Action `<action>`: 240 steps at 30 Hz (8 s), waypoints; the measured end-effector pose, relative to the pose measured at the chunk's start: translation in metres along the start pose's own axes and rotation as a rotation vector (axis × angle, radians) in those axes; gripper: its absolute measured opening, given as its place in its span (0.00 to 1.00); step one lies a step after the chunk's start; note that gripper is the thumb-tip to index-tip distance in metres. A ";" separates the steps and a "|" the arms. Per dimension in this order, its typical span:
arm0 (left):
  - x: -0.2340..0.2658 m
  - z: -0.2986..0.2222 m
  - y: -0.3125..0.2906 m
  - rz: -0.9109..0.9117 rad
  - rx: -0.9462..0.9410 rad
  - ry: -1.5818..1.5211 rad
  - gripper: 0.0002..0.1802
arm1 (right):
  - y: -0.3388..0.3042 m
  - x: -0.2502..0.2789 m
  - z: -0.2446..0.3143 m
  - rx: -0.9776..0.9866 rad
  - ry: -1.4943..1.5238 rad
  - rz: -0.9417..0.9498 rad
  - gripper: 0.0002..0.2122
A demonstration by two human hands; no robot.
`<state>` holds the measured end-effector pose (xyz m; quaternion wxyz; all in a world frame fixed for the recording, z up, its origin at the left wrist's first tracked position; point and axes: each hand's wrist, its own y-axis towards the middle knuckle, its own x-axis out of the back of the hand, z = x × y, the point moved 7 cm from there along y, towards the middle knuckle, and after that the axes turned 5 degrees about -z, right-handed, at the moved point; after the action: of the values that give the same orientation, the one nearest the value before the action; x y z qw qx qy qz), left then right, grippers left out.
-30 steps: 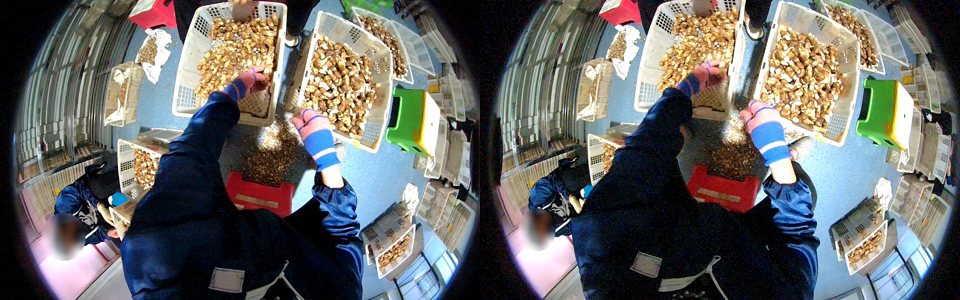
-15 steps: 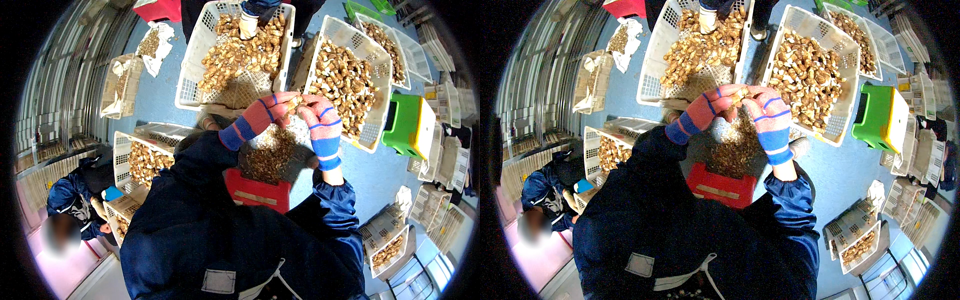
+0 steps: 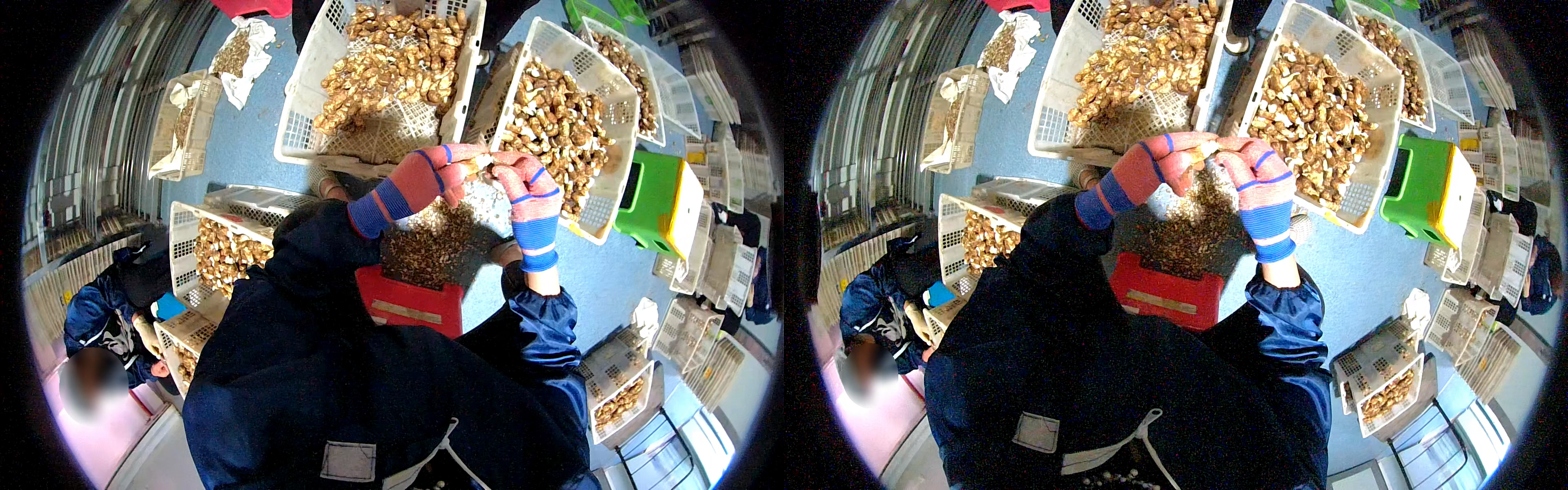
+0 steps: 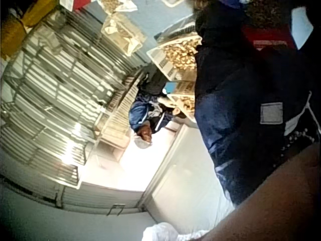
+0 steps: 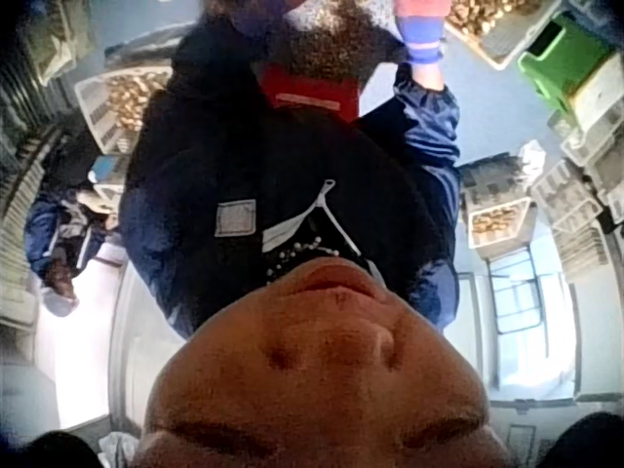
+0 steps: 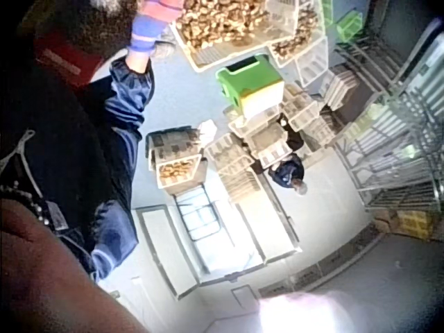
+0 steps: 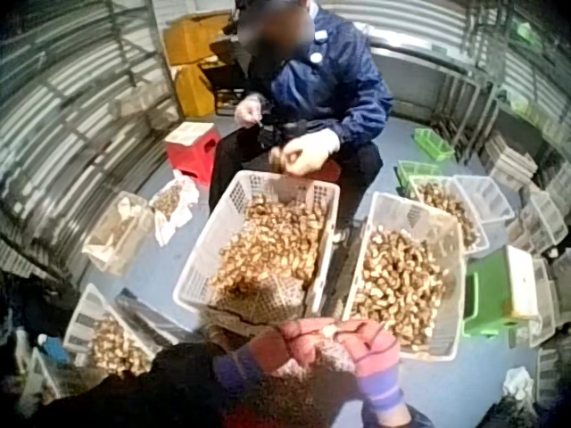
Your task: The person sorts through small, brown agricultural products by hand, peeling or cleaning individual items and moving them between plastic baskets.
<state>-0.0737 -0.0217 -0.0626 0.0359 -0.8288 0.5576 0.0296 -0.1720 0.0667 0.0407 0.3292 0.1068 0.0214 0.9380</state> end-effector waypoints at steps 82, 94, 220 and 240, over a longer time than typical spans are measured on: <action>-0.006 -0.051 -0.014 -0.230 0.054 -0.051 0.13 | -0.012 -0.001 -0.003 -0.094 -0.159 0.065 0.09; -0.009 -0.059 -0.015 -0.134 0.161 -0.041 0.12 | -0.013 0.003 0.002 0.022 -0.159 0.057 0.05; 0.000 -0.058 -0.010 -0.047 0.167 -0.137 0.21 | -0.004 0.007 -0.003 -0.113 -0.027 0.082 0.07; -0.009 -0.055 -0.018 -0.064 0.285 -0.574 0.17 | -0.002 0.005 -0.006 -0.101 0.132 0.007 0.07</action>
<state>-0.0599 -0.0121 -0.0064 0.3086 -0.7904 0.4967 0.1825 -0.1762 0.0719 0.0355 0.3289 0.0279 -0.0049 0.9439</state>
